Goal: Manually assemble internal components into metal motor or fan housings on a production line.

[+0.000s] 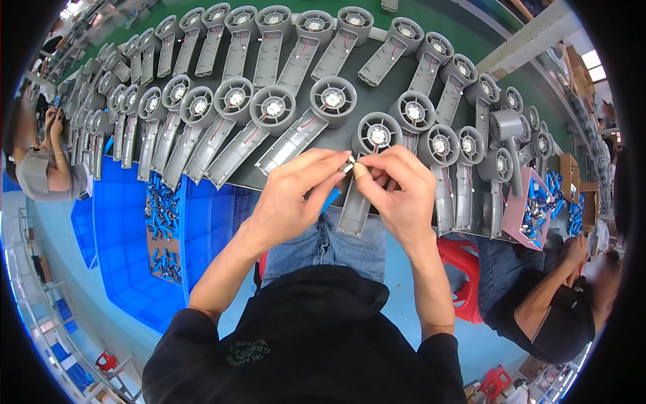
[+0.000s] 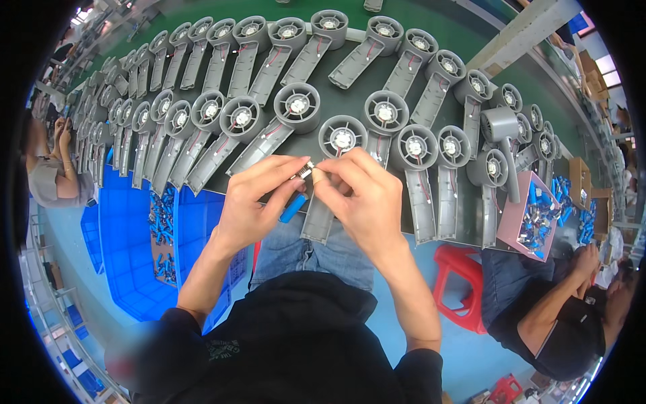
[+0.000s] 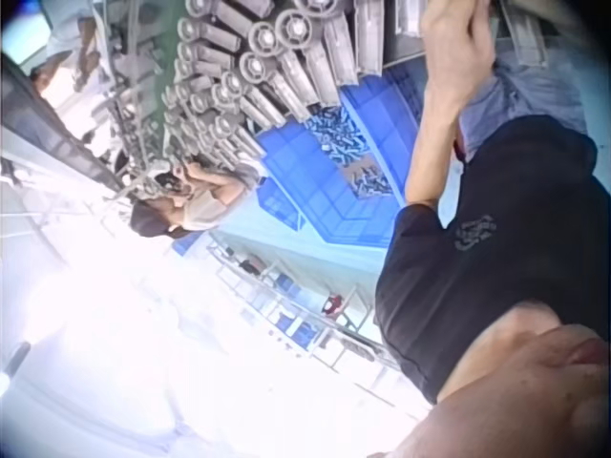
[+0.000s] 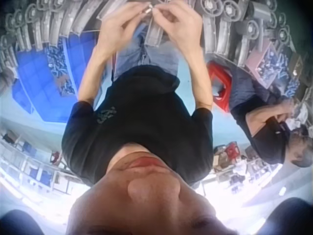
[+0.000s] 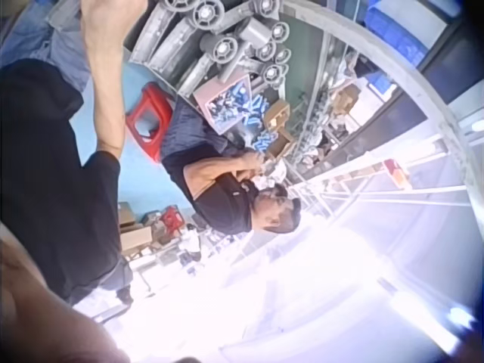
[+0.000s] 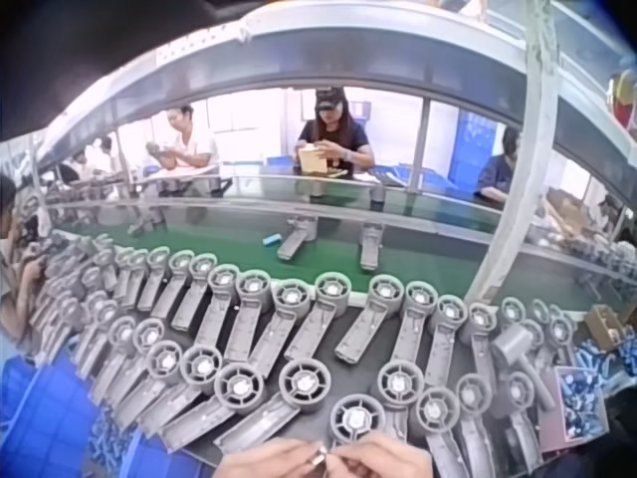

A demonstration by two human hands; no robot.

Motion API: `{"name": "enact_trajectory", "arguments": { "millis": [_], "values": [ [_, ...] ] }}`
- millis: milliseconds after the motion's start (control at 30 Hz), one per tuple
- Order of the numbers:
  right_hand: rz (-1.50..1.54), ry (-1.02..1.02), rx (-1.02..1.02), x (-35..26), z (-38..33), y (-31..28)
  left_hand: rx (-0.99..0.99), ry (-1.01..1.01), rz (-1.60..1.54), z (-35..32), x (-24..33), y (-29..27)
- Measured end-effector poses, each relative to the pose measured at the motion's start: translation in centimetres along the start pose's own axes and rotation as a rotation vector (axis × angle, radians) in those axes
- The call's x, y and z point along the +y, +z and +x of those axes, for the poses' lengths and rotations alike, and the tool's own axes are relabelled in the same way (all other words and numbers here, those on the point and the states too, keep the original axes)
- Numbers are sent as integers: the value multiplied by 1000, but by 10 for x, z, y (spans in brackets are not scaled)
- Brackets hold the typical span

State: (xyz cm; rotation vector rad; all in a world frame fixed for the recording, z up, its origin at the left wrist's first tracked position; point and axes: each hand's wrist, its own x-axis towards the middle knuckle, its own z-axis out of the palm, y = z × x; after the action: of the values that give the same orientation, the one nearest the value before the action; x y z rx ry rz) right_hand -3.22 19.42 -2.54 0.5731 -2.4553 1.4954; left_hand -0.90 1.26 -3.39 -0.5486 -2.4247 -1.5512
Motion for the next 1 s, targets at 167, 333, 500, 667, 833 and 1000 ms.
{"name": "enact_trajectory", "arguments": {
  "millis": [167, 333, 500, 667, 833, 1000],
  "values": [
    [0, -59, 49, 1, 1, 2, -15, -60, -37, 2, 2, -1],
    [-165, -221, -20, 13, 3, 1, -36, -134, -189, 1, -6, 0],
    [-193, -249, -33, 13, 3, 0, -40, -105, -160, 3, -5, -1],
    [-220, -298, -44, 15, 3, -2, -37, 18, -76, 2, -8, 0],
    [-289, -319, -22, 17, -1, 0, -75, -29, -74, 1, -9, -2],
    [-379, -27, 50, -35, -23, -11, -7, -122, -212, -3, -7, -1]
  ]
}}
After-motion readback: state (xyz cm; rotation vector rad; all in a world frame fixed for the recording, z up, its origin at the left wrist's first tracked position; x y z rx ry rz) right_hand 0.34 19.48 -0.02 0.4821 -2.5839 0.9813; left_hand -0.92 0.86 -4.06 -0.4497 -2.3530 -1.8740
